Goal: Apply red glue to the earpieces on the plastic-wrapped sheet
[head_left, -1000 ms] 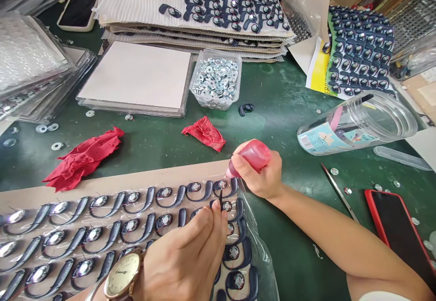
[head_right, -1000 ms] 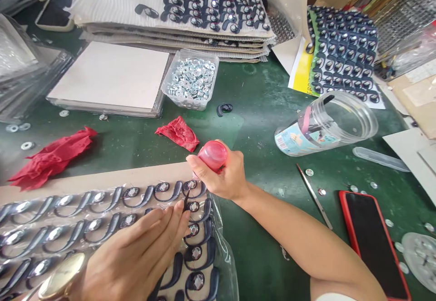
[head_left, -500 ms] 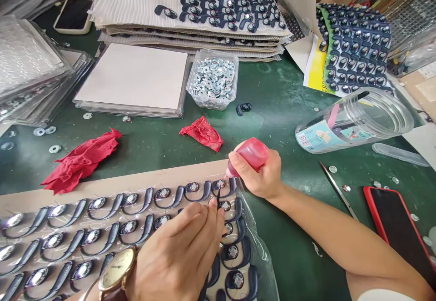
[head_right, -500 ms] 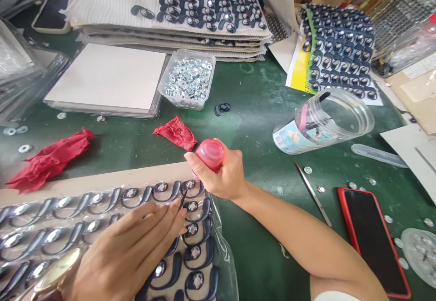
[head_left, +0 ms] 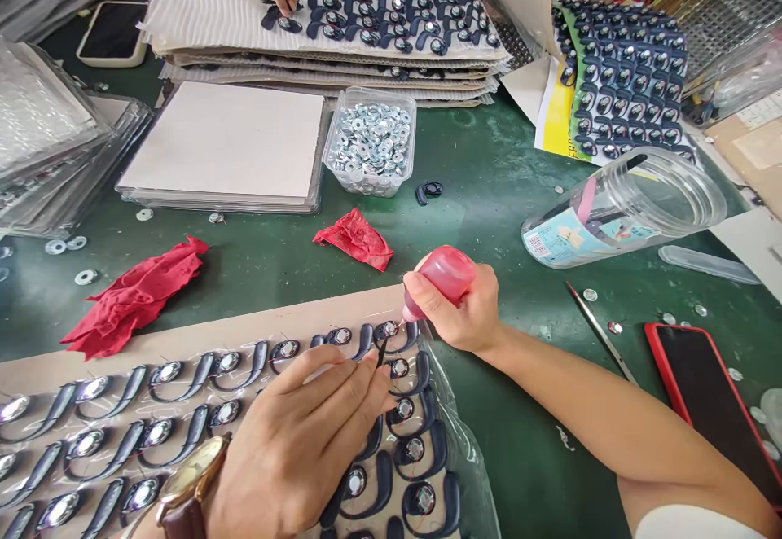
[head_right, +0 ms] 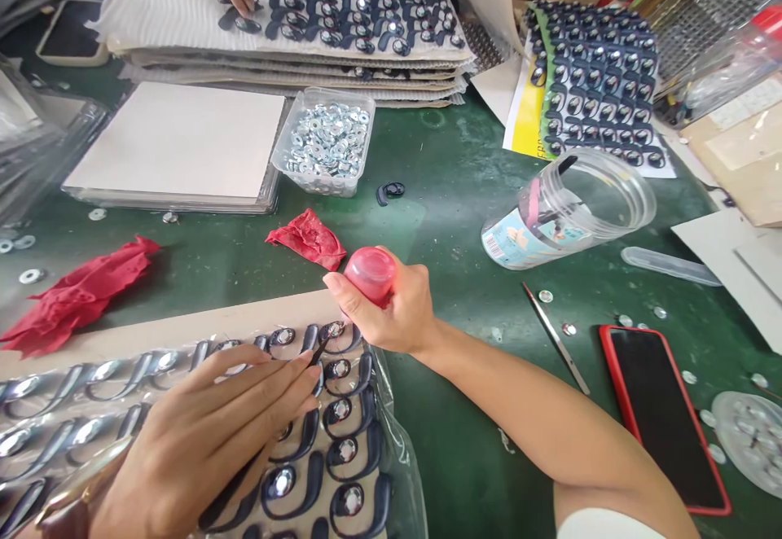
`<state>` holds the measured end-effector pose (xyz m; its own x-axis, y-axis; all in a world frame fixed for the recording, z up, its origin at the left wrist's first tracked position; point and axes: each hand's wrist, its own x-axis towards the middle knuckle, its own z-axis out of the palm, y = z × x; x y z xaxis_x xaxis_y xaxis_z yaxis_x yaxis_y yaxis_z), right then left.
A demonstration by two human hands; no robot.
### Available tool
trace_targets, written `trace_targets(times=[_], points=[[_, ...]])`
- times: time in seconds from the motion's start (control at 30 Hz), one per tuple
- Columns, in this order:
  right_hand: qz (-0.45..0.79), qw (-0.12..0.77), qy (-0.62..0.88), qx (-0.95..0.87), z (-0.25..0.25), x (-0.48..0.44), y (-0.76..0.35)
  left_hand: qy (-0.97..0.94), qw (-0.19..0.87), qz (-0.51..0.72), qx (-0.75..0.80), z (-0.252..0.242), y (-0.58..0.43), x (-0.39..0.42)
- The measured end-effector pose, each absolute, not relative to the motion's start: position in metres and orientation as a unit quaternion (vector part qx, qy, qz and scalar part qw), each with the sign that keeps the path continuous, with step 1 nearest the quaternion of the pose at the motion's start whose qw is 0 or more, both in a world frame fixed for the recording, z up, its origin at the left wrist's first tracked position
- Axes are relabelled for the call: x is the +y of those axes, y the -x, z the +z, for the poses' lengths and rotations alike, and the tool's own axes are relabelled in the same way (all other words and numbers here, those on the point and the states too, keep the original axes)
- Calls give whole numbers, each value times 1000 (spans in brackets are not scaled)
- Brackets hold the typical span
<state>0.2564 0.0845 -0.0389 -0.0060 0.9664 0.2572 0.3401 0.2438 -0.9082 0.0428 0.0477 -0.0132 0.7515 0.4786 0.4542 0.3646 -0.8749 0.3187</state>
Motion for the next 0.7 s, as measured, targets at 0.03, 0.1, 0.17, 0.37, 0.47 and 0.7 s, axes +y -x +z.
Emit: trace_targets(times=[0.03,0.1,0.17,0.37,0.47,0.7], points=[[330,474,520,-629,-38,85,-256,-927,115,273,229,-13,-42,48],[332,469,523,-629,-37,84,-256,-921,140,275,238,-14,-40,50],[339,466,522,-629,-36,84,-255,-914,168,277,244,-13,-38,53],[370,458,506,-630,-37,83,-255,-881,230,306,278,-9,-36,65],[370,459,506,-629,-38,82,-254,-856,262,316,315,-8,-38,68],[366,622,461,-517,-41,85,-252,-829,278,330,355,-7,-36,67]])
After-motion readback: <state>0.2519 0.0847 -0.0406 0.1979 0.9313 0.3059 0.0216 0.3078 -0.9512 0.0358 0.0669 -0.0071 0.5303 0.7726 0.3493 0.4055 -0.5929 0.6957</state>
